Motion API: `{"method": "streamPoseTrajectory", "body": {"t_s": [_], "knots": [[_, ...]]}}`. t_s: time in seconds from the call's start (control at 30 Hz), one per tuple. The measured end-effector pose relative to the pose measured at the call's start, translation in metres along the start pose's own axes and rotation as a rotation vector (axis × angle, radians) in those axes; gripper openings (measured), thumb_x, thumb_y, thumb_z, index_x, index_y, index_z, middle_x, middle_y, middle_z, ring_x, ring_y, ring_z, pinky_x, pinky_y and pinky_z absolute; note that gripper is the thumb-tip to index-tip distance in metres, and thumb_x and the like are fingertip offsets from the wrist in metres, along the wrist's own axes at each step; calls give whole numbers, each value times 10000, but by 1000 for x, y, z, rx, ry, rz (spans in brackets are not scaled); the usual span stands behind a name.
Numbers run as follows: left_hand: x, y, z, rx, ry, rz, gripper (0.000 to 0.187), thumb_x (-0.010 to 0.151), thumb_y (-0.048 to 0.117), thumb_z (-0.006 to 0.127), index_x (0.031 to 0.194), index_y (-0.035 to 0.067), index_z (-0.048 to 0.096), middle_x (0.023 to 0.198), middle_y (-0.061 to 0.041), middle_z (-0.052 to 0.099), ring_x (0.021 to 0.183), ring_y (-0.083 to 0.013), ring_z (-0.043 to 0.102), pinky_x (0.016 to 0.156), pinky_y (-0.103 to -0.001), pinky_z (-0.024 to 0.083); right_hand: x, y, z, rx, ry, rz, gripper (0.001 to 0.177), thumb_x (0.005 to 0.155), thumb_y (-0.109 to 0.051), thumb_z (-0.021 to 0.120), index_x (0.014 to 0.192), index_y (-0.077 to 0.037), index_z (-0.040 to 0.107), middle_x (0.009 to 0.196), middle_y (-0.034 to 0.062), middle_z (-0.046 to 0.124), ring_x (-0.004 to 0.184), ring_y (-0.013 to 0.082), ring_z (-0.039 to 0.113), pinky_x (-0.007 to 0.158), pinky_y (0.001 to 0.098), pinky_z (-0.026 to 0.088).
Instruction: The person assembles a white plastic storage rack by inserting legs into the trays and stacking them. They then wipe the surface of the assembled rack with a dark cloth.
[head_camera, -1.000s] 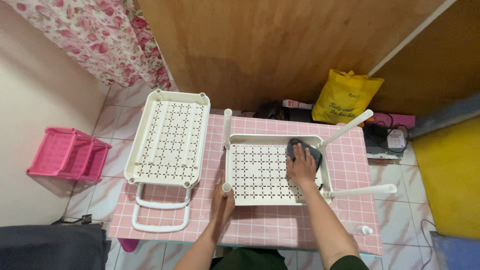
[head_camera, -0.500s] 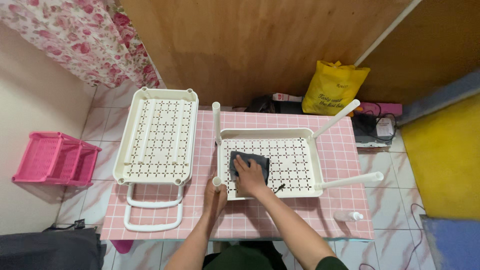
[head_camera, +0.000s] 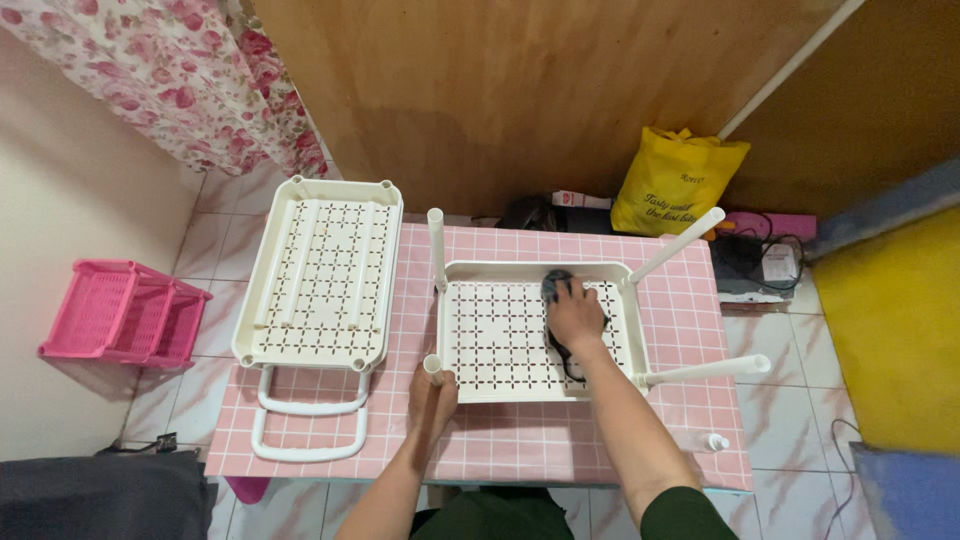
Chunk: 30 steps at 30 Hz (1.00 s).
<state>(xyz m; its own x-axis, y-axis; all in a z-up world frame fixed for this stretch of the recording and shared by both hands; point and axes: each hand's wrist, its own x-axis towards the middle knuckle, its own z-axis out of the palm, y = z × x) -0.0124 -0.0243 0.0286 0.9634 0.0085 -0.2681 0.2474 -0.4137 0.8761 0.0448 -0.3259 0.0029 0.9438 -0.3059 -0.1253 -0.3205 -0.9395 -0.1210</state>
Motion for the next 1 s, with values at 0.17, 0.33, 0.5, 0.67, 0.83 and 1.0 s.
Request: {"method": "streamPoseTrajectory", "body": {"t_s": [0.17, 0.33, 0.5, 0.67, 0.83, 1.0], "knots": [[-5, 14, -5, 49, -31, -134, 315, 871, 171, 520, 1102, 44, 694, 930, -174, 754, 900, -306, 734, 828, -453, 549, 1, 20, -9, 65, -39, 213, 574, 954, -339, 518, 1470, -92, 476, 1534, 160, 410, 1320, 462, 402, 1001, 507, 486], [-6, 22, -5, 55, -32, -220, 336, 888, 206, 491, 1135, 69, 673, 1021, -168, 733, 945, -311, 720, 841, -467, 545, 16, 31, -20, -359, -204, 122, 422, 1037, -305, 465, 1347, -58, 608, 1528, 197, 439, 1376, 450, 443, 1056, 527, 488], [-8, 20, 1, 32, 70, -144, 348, 888, 219, 500, 1122, 34, 678, 1073, -198, 716, 1010, -344, 682, 898, -482, 519, 16, 33, -19, -131, -146, 219, 473, 999, -244, 450, 1278, 106, 603, 1423, 342, 430, 1145, 479, 594, 873, 505, 565], [-7, 16, 0, 61, 19, -98, 359, 923, 238, 433, 1054, 10, 677, 1085, -192, 710, 1031, -337, 662, 926, -474, 503, -10, 31, -12, -63, -271, 326, 502, 1102, -302, 361, 1266, 85, 635, 1372, 337, 508, 1093, 447, 654, 883, 501, 577], [-8, 15, -2, -4, -48, -117, 359, 921, 243, 413, 954, -3, 673, 1043, -178, 726, 995, -318, 677, 896, -450, 537, -40, 21, 0, -188, -236, 130, 459, 1099, -263, 388, 1098, 18, 750, 1226, 272, 674, 1167, 442, 599, 902, 467, 582], [-5, 7, -4, -43, -21, 33, 330, 885, 226, 424, 1015, 36, 661, 1000, -192, 699, 928, -317, 666, 863, -455, 525, -85, -54, 21, -236, -182, -226, 380, 984, -264, 510, 1089, 32, 723, 1321, 316, 549, 1167, 430, 559, 904, 474, 555]]}}
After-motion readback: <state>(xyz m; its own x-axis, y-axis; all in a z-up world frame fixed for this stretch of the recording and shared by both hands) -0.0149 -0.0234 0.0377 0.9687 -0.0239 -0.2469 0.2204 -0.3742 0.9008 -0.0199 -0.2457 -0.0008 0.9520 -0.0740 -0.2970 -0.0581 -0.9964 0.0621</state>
